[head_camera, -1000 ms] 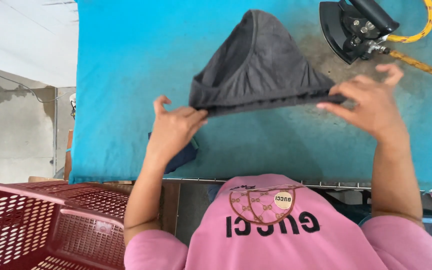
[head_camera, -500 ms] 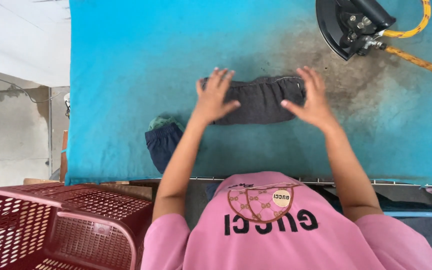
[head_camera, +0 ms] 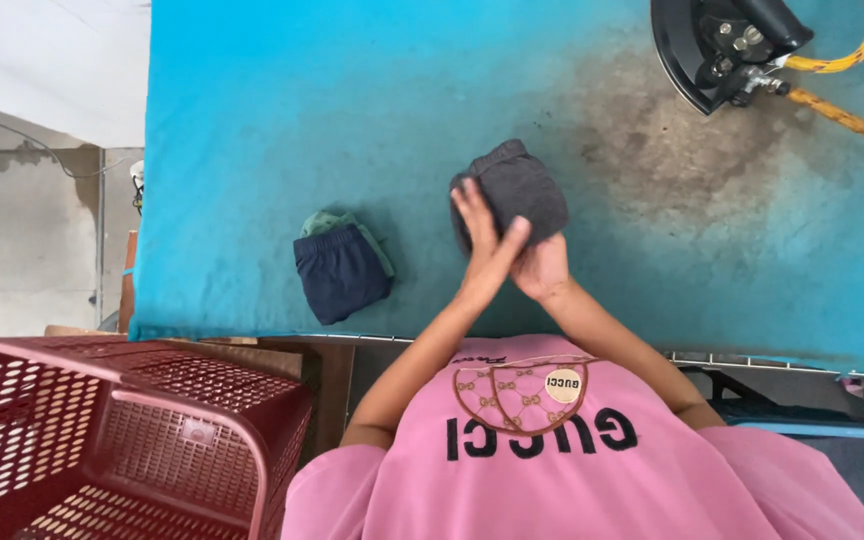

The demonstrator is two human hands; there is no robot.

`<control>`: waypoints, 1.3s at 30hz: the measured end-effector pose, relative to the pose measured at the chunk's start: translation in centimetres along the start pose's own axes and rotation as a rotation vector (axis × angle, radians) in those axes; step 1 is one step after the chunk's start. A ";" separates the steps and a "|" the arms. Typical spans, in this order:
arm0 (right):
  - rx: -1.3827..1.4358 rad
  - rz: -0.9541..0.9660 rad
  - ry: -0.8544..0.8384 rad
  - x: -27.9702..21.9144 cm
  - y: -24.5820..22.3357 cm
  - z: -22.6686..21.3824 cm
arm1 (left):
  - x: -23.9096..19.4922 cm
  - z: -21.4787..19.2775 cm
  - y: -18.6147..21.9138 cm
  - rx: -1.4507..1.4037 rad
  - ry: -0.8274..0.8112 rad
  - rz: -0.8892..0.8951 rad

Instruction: The person picks up clothes from a basket, irons a black t-shirt and a grey shirt on a table using an iron, and then folds the ironed garments and places them into a blue laundry basket.

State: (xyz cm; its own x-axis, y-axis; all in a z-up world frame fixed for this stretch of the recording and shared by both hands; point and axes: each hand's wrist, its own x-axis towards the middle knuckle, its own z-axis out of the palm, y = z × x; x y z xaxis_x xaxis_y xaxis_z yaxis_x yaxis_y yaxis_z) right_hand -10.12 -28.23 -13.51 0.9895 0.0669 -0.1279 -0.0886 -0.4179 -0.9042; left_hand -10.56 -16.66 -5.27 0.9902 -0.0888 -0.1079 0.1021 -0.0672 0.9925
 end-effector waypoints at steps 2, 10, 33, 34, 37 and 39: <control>0.115 0.059 -0.081 -1.3 -1.9 0.4 | -0.9 -1.5 0.9 -0.394 0.231 -0.192; 0.661 0.404 -0.437 -5.7 -5.9 -1.1 | -5.8 -16.8 -4.5 -0.313 0.736 -0.090; 1.444 0.763 0.448 -25.4 6.6 4.1 | -18.9 5.6 -7.5 0.126 0.328 -0.026; 1.460 0.760 0.489 -27.2 6.9 3.0 | -20.8 6.7 -8.1 0.131 0.287 -0.028; 1.384 0.700 0.712 -32.8 8.5 -0.8 | -25.5 9.4 -8.4 0.132 -0.215 -0.014; 1.419 0.691 0.848 -38.2 11.0 -3.8 | -28.2 11.1 -7.3 -0.065 -0.657 -0.186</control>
State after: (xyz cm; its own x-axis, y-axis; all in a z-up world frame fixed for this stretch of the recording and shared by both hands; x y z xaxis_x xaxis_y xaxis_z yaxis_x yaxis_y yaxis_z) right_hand -48.44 -38.79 -16.99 0.4763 -0.3925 -0.7868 -0.0386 0.8846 -0.4647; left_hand -40.31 -24.71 -10.10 0.6945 -0.6675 -0.2687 0.2906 -0.0814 0.9534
